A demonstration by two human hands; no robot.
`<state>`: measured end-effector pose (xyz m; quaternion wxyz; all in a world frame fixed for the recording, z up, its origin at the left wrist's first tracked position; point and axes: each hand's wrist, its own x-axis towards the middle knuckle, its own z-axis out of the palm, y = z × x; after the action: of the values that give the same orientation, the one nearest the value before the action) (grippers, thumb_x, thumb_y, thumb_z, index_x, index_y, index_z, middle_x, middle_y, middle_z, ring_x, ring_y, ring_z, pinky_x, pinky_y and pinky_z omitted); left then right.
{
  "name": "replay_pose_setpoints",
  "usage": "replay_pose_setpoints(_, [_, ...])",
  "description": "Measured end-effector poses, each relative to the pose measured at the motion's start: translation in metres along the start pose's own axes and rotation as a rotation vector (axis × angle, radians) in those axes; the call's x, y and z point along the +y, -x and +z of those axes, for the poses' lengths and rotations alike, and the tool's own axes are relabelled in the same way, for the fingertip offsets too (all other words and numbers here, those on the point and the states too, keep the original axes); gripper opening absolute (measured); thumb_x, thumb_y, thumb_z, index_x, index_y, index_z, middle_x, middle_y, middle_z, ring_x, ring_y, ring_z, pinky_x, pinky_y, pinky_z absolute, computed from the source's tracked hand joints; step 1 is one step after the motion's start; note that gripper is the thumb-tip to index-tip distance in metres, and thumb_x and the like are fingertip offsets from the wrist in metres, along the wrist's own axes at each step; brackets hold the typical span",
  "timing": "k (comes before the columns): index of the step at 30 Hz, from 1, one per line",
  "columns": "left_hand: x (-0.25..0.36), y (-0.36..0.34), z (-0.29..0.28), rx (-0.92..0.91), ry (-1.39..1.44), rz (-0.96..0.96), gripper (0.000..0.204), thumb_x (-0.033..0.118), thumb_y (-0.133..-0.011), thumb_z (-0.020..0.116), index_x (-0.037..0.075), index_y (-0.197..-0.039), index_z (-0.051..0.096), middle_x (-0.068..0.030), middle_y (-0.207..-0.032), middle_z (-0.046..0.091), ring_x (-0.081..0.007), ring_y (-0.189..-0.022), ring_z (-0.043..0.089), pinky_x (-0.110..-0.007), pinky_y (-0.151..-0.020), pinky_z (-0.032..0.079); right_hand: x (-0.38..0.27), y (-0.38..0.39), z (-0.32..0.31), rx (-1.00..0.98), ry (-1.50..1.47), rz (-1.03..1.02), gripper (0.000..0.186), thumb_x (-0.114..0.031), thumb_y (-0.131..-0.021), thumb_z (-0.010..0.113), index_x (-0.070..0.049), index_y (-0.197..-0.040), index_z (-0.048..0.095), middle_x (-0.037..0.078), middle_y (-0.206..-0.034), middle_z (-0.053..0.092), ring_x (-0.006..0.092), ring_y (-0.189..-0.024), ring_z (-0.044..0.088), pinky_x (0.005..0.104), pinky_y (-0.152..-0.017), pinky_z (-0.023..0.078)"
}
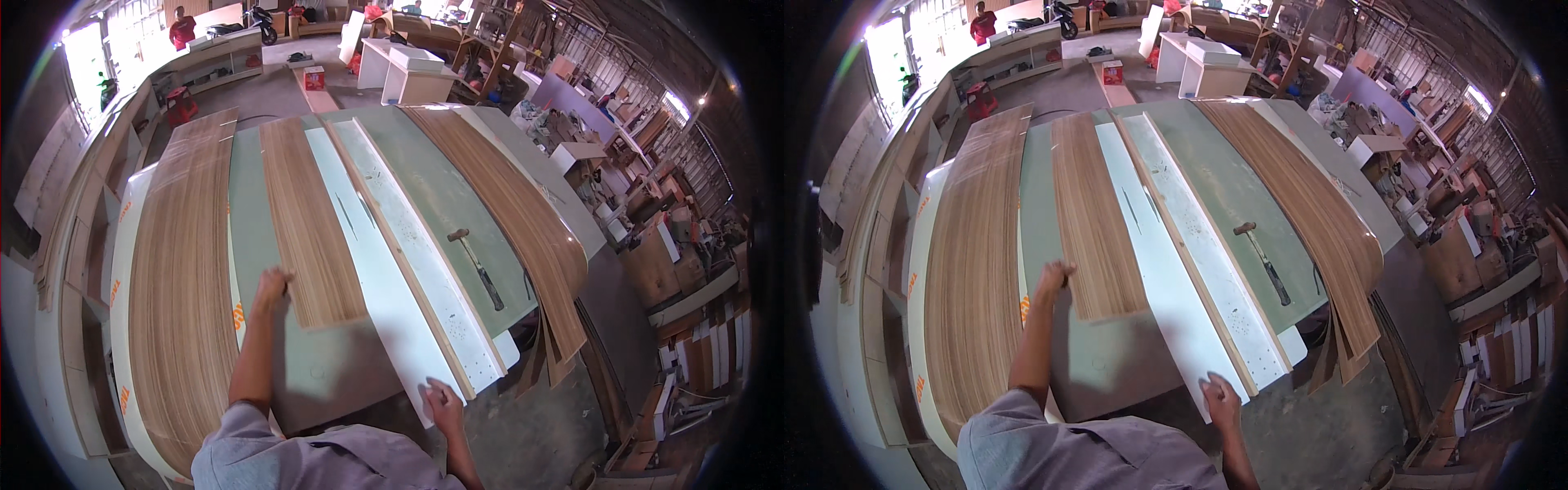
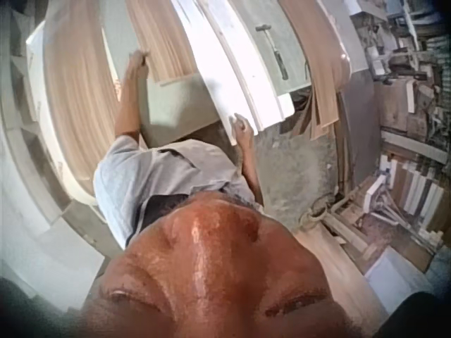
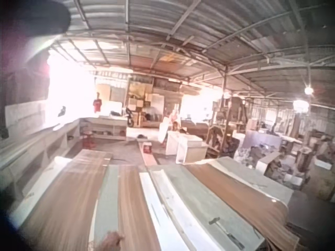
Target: The person applies wood veneer strips onto panels, smoothing each strip by hand and using a tool to trim along the edges.
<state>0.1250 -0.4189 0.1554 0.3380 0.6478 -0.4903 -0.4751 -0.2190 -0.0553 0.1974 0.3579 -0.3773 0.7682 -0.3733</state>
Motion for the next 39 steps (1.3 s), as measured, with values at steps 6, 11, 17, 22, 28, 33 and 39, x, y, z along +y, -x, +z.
replay_pose_setpoints(6, [-0.027, 0.218, 0.024, -0.302, 0.37, -0.118, 0.022, 0.014, -0.087, 0.071, -0.004, -0.097, 0.064, -0.0085, -0.071, 0.064, -0.0158, -0.052, 0.058, -0.03, -0.047, 0.047, 0.028, -0.03, 0.015, -0.114, -0.153, -0.16, 0.072, -0.037, -0.087, 0.075, 0.003, -0.14, 0.046, 0.022, -0.138, 0.053, 0.0301, -0.124, 0.055, 0.0372, -0.1, 0.046])
replay_pose_setpoints(11, [-0.07, 0.332, 0.088, -0.58, 0.475, -0.187, 0.023, 0.014, -0.085, 0.073, 0.002, -0.103, 0.067, -0.0035, -0.082, 0.067, -0.0132, -0.068, 0.063, -0.028, -0.064, 0.049, 0.087, -0.015, -0.027, -0.36, -0.107, -0.065, 0.064, -0.032, -0.086, 0.076, 0.003, -0.135, 0.052, 0.019, -0.131, 0.059, 0.0246, -0.118, 0.059, 0.0341, -0.098, 0.046])
replay_pose_setpoints(17, [-0.117, 0.427, 0.12, -0.931, 0.447, -0.518, 0.03, 0.015, -0.088, 0.072, 0.002, -0.114, 0.063, -0.0069, -0.1, 0.07, -0.0199, -0.083, 0.069, -0.032, -0.081, 0.058, 0.148, 0.079, -0.119, -0.463, -0.155, 0.017, 0.047, -0.009, -0.086, 0.073, 0.003, -0.129, 0.059, 0.007, -0.114, 0.068, 0.0129, -0.098, 0.063, 0.0277, -0.086, 0.049])
replay_pose_setpoints(22, [-0.162, 0.419, 0.181, -0.839, 0.944, -0.636, 0.044, 0.011, -0.096, 0.057, -0.006, -0.134, 0.044, -0.0203, -0.123, 0.061, -0.0309, -0.111, 0.065, -0.045, -0.093, 0.057, 0.242, 0.183, -0.222, -0.385, -0.21, 0.246, 0.053, -0.012, -0.085, 0.076, 0.004, -0.132, 0.057, 0.008, -0.117, 0.067, 0.0133, -0.102, 0.061, 0.0279, -0.085, 0.048])
replay_pose_setpoints(28, [-0.168, 0.328, 0.133, -0.339, 0.959, -0.414, 0.058, 0.016, -0.092, 0.062, -0.01, -0.138, 0.038, -0.0279, -0.13, 0.055, -0.041, -0.119, 0.056, -0.053, -0.105, 0.046, 0.323, 0.31, -0.304, -0.364, 0.044, 0.513, 0.061, -0.025, -0.078, 0.084, 0.0, -0.129, 0.062, 0.0, -0.077, 0.062, 0.0099, -0.067, 0.052, 0.0282, -0.062, 0.042])
replay_pose_setpoints(33, [-0.148, 0.302, 0.157, -0.578, 0.994, -0.41, 0.041, 0.015, -0.092, 0.061, -0.007, -0.124, 0.05, -0.0176, -0.104, 0.068, -0.0281, -0.088, 0.071, -0.039, -0.078, 0.062, 0.505, 0.486, -0.447, -0.155, 0.127, 0.62, 0.017, -0.021, -0.085, 0.073, -0.004, -0.09, 0.074, 0.005, -0.076, 0.067, 0.0149, -0.071, 0.062, 0.0305, -0.07, 0.049])
replay_pose_setpoints(39, [-0.149, 0.407, 0.153, -0.691, 0.753, -0.357, 0.032, 0.01, -0.089, 0.066, -0.005, -0.115, 0.059, -0.0117, -0.099, 0.069, -0.0214, -0.078, 0.071, -0.031, -0.064, 0.06, 0.453, 0.418, -0.379, 0.456, 0.97, 0.559, 0.044, -0.028, -0.088, 0.065, -0.005, -0.126, 0.06, 0.02, -0.127, 0.061, 0.0367, -0.119, 0.057, 0.0467, -0.103, 0.043])
